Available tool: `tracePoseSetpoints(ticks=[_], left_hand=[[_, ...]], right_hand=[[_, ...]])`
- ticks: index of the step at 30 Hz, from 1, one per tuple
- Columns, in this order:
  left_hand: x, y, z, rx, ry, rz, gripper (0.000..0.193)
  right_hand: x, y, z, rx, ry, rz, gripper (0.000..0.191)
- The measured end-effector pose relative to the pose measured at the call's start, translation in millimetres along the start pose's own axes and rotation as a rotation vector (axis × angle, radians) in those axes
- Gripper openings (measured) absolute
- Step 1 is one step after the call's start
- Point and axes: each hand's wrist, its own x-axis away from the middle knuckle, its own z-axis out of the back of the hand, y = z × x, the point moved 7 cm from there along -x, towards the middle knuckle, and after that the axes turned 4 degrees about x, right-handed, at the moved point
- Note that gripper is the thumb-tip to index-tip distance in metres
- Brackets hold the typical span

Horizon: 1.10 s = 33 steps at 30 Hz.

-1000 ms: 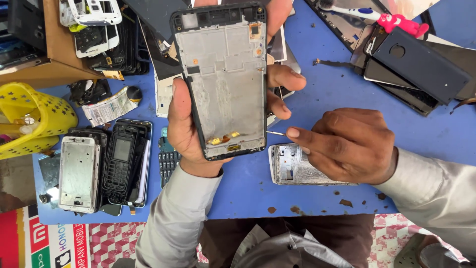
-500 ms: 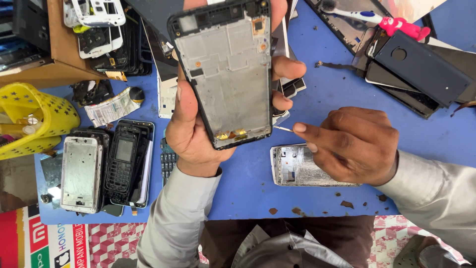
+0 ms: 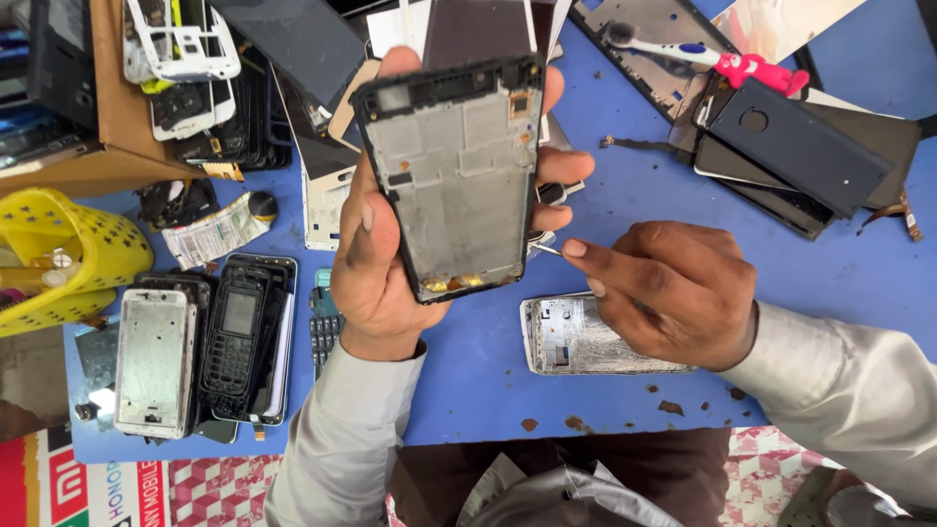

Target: The person uses a screwdriver to pry open the back cover of a smartphone and removes internal components. They handle several disassembled phone parts on a cluttered workbench, including circuit boards and phone frames.

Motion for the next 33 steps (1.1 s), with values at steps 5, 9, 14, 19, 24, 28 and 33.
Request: tracePoseSetpoints(ticks=[5, 9, 14, 19, 24, 28, 33], left_hand=[[0.9, -1.8, -3.1, -0.012, 0.025, -0.005, 0.064], [1.7, -2.0, -0.6, -0.022, 0.044, -0.011, 0.064], [2.8, -5.0, 4.3, 0.025, 0.075, -0.023, 0.066], [4.6, -5.3, 7.7, 0.012, 0.119, -0.035, 0.071], [5.8, -2.1, 7.3, -0.147, 0.136, -0.125, 0.070], [4.1, -2.9, 4.2, -0.258, 0.145, -0.168, 0.080], [2.4, -10.4, -3.5, -0.235, 0.175, -0.072, 0.095]], right_hand=[[-1.9, -0.6, 2.2, -0.017, 0.034, 0.002, 0.052], [-2.5, -1.2, 2.9, -0.032, 0.049, 0.009, 0.050], [-4.4, -2.1, 4.9, -0.073, 0.034, 0.033, 0.048], [-5.3, -4.6, 7.3, -0.080, 0.030, 0.057, 0.044], [-4.6, -2.8, 9.9, -0.092, 0.058, 0.043, 0.039], [-1.3, 0.5, 8.0, -0.167, 0.055, -0.034, 0.027], [3.0, 9.7, -1.1, -0.420, 0.042, -0.236, 0.025]])
